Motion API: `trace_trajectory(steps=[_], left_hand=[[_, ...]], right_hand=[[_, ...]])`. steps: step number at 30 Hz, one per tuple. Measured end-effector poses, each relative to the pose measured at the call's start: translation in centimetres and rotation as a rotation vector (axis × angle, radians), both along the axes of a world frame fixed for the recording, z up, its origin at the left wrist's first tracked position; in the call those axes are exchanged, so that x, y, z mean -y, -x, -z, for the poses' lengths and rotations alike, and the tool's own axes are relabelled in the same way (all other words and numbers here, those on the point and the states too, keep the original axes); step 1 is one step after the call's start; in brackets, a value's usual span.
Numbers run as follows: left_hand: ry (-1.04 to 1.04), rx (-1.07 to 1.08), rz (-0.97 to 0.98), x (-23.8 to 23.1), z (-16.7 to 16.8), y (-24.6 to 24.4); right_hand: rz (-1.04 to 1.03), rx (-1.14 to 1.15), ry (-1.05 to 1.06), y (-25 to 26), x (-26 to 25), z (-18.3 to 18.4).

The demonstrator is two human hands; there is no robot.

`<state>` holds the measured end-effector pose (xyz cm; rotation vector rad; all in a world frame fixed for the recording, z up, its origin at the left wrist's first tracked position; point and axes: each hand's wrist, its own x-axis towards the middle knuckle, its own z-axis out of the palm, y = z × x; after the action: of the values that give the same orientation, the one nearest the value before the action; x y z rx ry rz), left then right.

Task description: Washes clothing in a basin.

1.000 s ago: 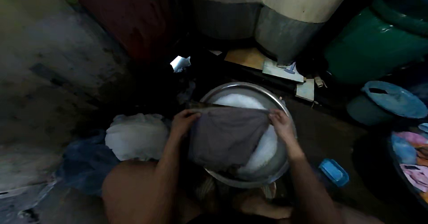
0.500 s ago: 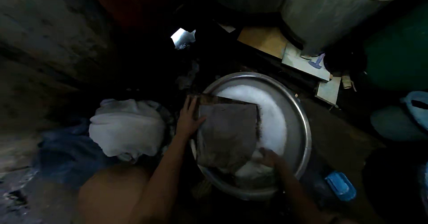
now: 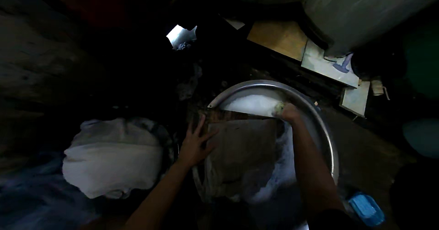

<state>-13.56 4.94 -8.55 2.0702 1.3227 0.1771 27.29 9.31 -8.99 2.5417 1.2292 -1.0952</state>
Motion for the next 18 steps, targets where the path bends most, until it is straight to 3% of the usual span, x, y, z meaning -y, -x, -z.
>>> trace_trajectory(steps=[3,6,8,11,13,15,17,18], left_hand=[[0.018,0.032,0.082,-0.9,0.4,0.1],[0.047,0.036,0.104,-0.9,0.8,0.2],[-0.014,0.04,0.094,-0.7,1.4,0.3],[-0.048,0.014,0.079,-0.8,1.9,0.3],[-0.027,-0.039,0.088,-0.8,1.7,0.1],[0.028,-0.065,0.063,-0.7,0.6,-0.2],[0.02,-0.084,0.025,-0.5,0.1,-0.5],[-0.013,-0.123,0.048,-0.3,0.3,-0.5]], right_hand=[[-0.105,0.199,0.175,3.0,-1.3,2.8],[-0.276,0.04,0.236,7.0,-3.1,4.6],[-0.152,-0.263,0.037,8.1,-3.7,3.9],[0.1,-0.626,-0.504,11.9,-4.2,0.1],[0.093,-0.452,-0.755,17.2,-2.4,-3.9],[-0.17,-0.232,-0.662,22.1,1.2,-6.0],[-0.292,-0.193,-0.441,21.7,4.7,-3.5],[-0.296,-0.13,-0.454,18.6,6.8,-0.9]])
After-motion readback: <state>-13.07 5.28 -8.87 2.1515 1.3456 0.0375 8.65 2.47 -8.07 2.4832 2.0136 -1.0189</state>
